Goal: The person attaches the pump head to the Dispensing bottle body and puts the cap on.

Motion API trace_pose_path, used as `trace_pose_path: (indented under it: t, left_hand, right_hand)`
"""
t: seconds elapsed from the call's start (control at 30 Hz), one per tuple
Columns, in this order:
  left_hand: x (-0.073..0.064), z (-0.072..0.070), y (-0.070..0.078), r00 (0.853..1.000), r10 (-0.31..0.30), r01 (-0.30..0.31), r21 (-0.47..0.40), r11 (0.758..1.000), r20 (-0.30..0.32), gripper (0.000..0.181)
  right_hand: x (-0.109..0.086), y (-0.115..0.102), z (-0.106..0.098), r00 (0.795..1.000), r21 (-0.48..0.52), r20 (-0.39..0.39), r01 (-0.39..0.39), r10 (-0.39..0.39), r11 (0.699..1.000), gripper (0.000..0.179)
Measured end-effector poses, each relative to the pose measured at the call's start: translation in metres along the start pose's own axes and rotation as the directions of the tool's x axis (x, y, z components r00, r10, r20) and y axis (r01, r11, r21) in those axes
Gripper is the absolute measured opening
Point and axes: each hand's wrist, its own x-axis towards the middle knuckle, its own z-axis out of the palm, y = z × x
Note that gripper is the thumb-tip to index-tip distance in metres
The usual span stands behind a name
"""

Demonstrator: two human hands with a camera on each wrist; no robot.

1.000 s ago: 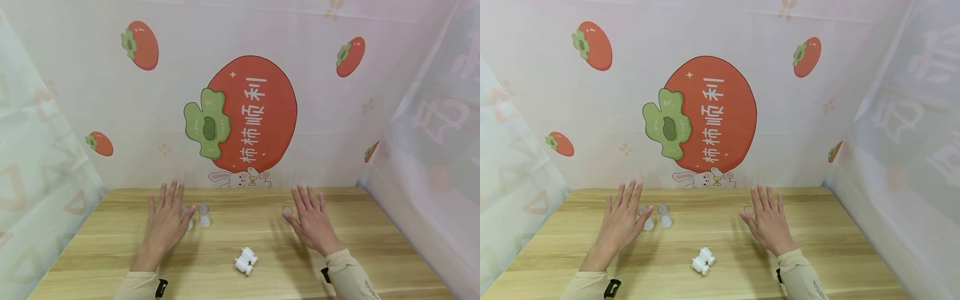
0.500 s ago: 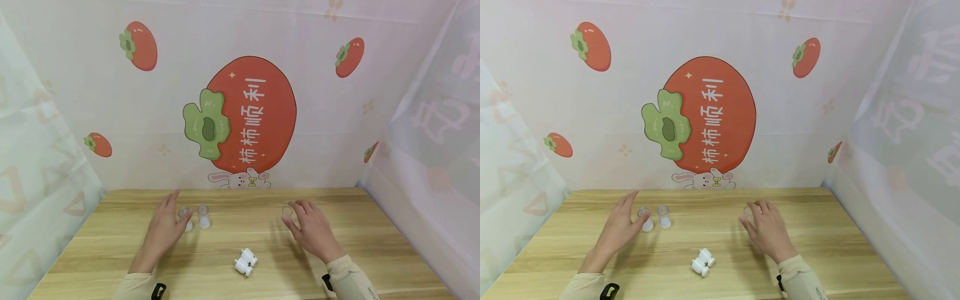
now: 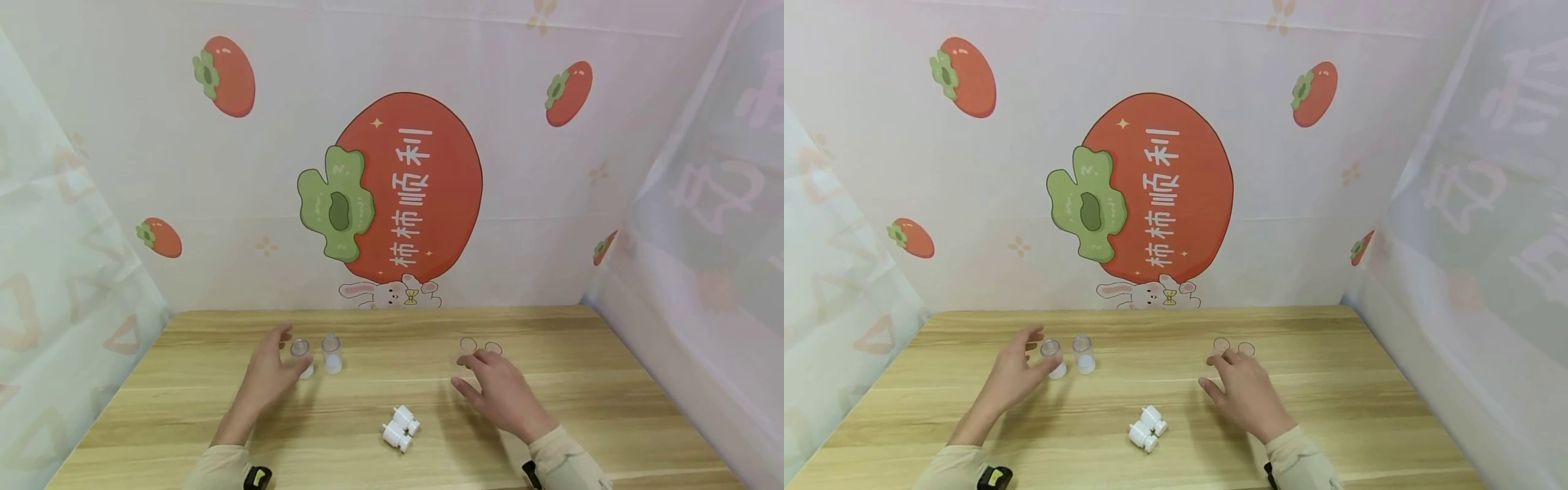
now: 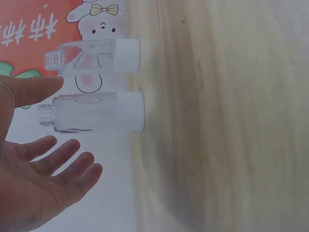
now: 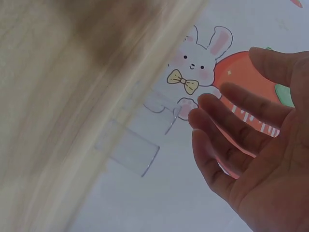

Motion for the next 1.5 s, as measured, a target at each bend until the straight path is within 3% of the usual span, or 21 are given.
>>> trace_pose_path:
  t: [0.4, 0.83, 1.5]
  left_hand:
    - [0.0, 0.008, -0.008, 0.991, -0.107, 0.113, -0.083, 0.99, 0.077, 0.062]
    - [0.004, 0.015, -0.015, 0.988, -0.125, 0.133, -0.087, 0.987, 0.085, 0.049]
    - [0.004, 0.013, -0.006, 0.99, -0.124, 0.129, -0.086, 0.988, 0.063, 0.043]
  right_hand:
    - [-0.006, -0.009, 0.007, 0.995, 0.013, 0.093, 0.042, -0.043, 0.999, 0.025]
    - [-0.006, -0.023, 0.017, 0.984, 0.012, 0.113, 0.137, -0.138, 0.99, 0.024]
    - [0.004, -0.039, 0.03, 0.965, 0.107, 0.201, 0.149, -0.168, 0.983, 0.03]
